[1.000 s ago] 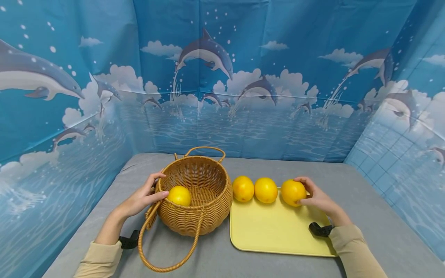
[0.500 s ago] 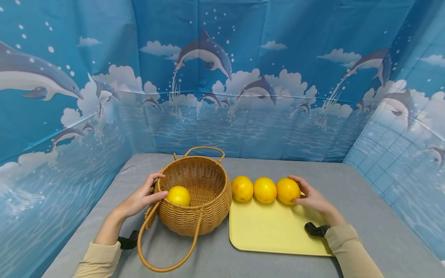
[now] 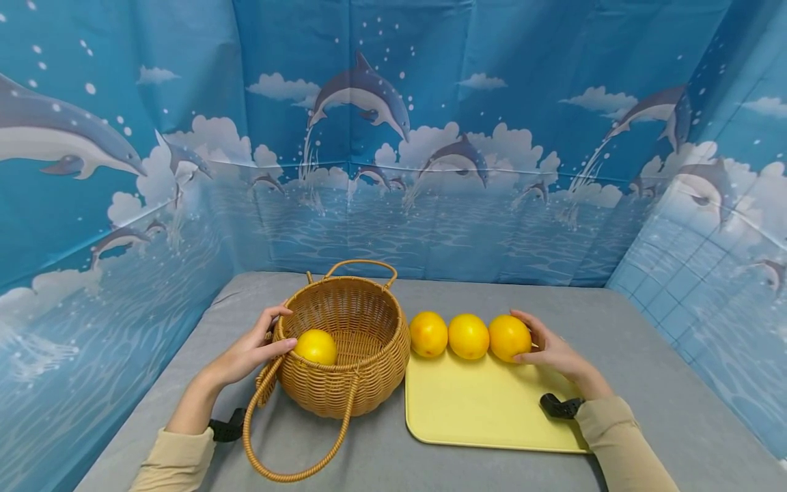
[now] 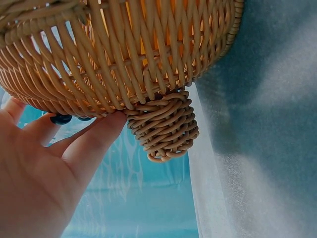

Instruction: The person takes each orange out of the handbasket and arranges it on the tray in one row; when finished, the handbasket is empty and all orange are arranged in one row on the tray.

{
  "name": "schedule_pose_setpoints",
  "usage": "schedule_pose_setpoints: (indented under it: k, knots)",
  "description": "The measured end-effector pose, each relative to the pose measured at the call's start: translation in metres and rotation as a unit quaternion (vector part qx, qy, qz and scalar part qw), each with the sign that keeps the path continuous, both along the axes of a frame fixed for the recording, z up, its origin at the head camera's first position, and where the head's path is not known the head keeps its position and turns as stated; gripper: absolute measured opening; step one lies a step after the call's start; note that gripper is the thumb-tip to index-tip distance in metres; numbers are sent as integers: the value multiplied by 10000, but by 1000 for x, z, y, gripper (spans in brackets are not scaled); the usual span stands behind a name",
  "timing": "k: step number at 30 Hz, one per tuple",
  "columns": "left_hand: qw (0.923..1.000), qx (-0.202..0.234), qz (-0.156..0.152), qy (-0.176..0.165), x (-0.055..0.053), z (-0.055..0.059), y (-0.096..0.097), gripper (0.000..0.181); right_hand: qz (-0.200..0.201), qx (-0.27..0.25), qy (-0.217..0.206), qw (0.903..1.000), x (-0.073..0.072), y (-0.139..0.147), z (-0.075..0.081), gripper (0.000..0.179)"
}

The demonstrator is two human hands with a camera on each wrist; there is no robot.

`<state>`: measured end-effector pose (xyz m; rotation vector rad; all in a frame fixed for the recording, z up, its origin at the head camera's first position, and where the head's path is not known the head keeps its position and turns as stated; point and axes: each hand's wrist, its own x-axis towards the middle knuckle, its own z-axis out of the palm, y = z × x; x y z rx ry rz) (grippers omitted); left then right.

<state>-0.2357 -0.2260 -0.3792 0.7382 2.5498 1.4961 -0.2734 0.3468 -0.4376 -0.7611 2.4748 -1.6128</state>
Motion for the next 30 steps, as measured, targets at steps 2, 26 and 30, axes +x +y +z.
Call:
schedule_pose_setpoints:
  k: [2, 26, 30]
  knots:
    - [10000, 1, 1, 1, 0, 0, 0, 50, 4, 6, -23, 10000, 0, 0, 1, 84]
    - [10000, -49, 16, 62, 1, 0, 0, 50, -60, 573, -179, 9982, 21, -29, 80, 76]
    - [10000, -26, 2, 56, 1, 1, 1, 50, 321, 581, 21, 9978, 17, -51, 100, 71]
